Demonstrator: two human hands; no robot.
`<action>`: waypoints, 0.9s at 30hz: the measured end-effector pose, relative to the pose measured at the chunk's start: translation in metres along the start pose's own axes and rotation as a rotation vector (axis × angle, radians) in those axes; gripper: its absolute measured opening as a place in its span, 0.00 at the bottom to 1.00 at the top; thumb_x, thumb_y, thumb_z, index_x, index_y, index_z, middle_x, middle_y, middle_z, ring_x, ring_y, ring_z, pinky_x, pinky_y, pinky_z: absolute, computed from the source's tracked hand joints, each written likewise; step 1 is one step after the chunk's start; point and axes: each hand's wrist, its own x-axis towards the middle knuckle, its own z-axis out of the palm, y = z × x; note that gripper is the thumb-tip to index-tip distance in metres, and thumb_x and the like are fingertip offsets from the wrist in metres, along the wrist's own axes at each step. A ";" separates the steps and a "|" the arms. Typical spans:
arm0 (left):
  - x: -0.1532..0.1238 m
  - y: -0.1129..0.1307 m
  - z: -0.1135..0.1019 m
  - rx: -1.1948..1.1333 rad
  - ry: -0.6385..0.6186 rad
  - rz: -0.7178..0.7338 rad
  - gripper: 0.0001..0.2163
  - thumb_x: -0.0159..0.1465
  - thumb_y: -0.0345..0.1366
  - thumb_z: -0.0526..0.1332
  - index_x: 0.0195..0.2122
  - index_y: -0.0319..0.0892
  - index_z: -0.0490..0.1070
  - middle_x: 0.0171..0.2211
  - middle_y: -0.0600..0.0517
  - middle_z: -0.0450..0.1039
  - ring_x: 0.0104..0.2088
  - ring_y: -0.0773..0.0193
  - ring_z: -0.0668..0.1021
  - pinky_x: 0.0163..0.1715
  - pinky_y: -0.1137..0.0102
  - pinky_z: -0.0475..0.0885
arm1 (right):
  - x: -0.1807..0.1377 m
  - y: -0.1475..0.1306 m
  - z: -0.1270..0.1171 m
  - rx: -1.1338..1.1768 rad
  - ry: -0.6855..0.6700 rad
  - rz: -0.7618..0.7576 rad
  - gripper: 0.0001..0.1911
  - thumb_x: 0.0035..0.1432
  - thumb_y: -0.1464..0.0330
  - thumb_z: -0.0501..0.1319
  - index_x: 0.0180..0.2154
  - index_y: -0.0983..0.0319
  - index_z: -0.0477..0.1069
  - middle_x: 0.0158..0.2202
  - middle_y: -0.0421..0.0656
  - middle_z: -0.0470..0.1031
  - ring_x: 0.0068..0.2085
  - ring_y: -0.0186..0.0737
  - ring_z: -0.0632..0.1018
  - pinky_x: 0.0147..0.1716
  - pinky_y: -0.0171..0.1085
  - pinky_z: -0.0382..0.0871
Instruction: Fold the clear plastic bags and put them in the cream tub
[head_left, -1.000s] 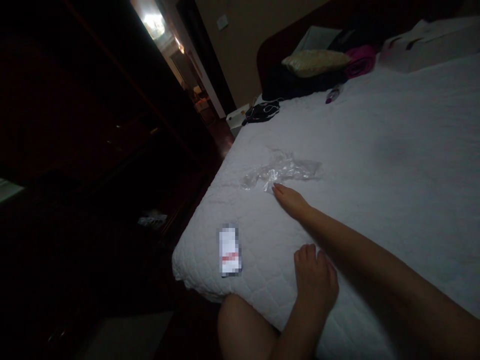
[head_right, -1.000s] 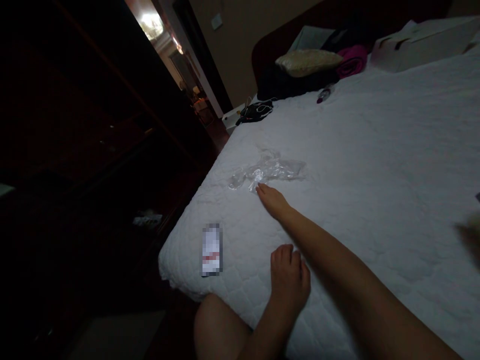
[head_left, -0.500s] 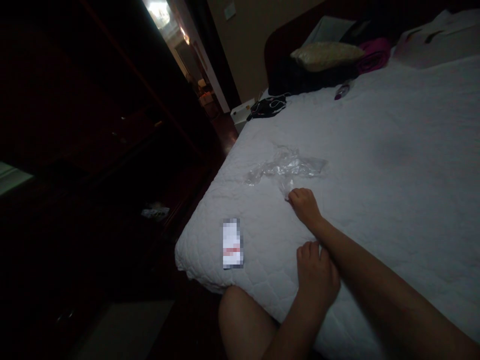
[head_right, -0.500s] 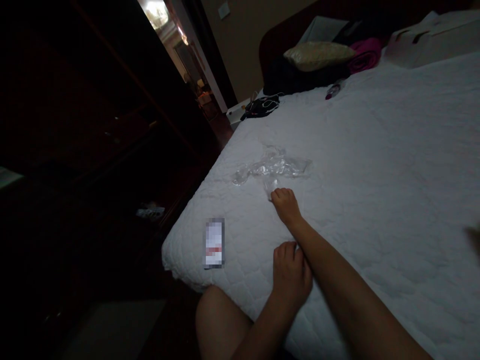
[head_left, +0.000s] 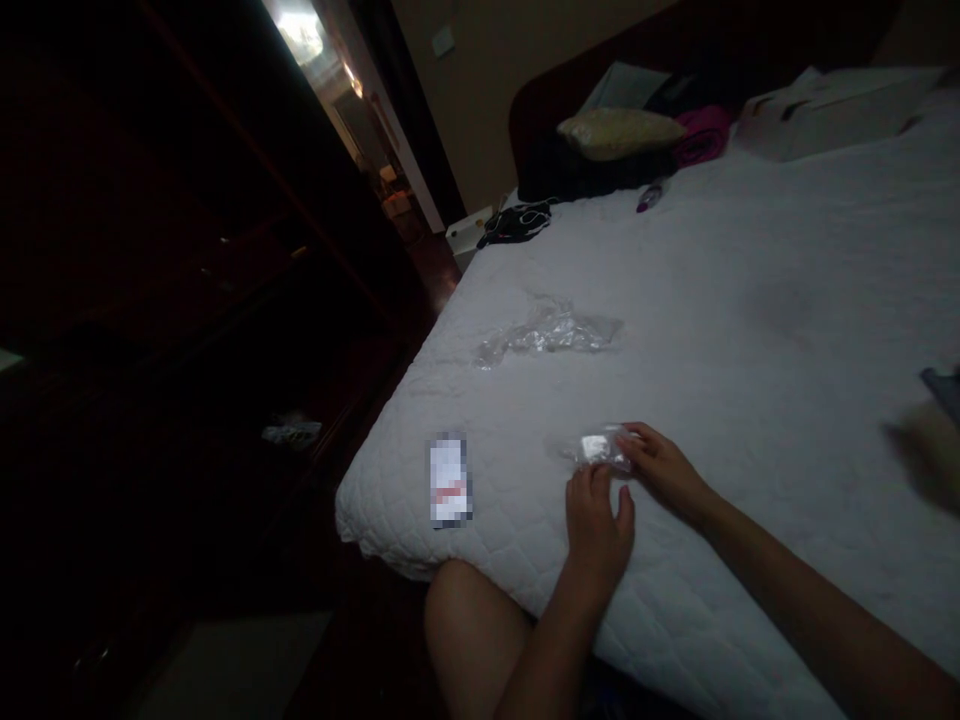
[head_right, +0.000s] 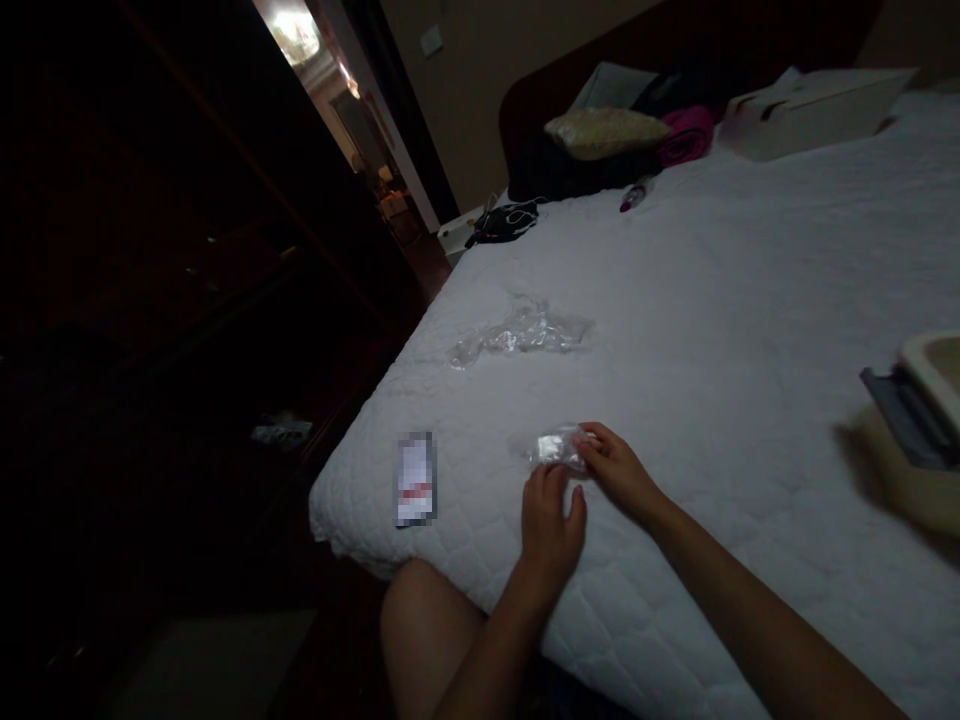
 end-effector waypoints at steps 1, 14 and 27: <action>-0.001 0.000 -0.001 -0.017 -0.006 -0.012 0.13 0.61 0.32 0.57 0.47 0.40 0.66 0.44 0.42 0.70 0.45 0.54 0.72 0.45 0.57 0.71 | -0.009 -0.004 -0.004 0.002 -0.038 0.025 0.22 0.47 0.51 0.63 0.34 0.61 0.66 0.26 0.39 0.71 0.26 0.34 0.71 0.25 0.34 0.64; 0.010 0.022 0.002 -1.203 -0.290 -0.604 0.15 0.51 0.44 0.66 0.36 0.41 0.71 0.34 0.48 0.74 0.36 0.62 0.76 0.43 0.65 0.70 | -0.059 -0.006 -0.081 0.227 -0.039 0.184 0.22 0.46 0.49 0.64 0.33 0.60 0.72 0.27 0.44 0.75 0.30 0.42 0.75 0.31 0.40 0.69; 0.005 0.022 0.003 -1.296 -0.335 -0.727 0.24 0.46 0.56 0.67 0.34 0.39 0.74 0.30 0.50 0.73 0.32 0.64 0.73 0.34 0.70 0.67 | -0.063 -0.003 -0.061 -0.138 -0.141 0.102 0.25 0.45 0.46 0.62 0.21 0.63 0.68 0.19 0.39 0.66 0.23 0.33 0.66 0.23 0.35 0.59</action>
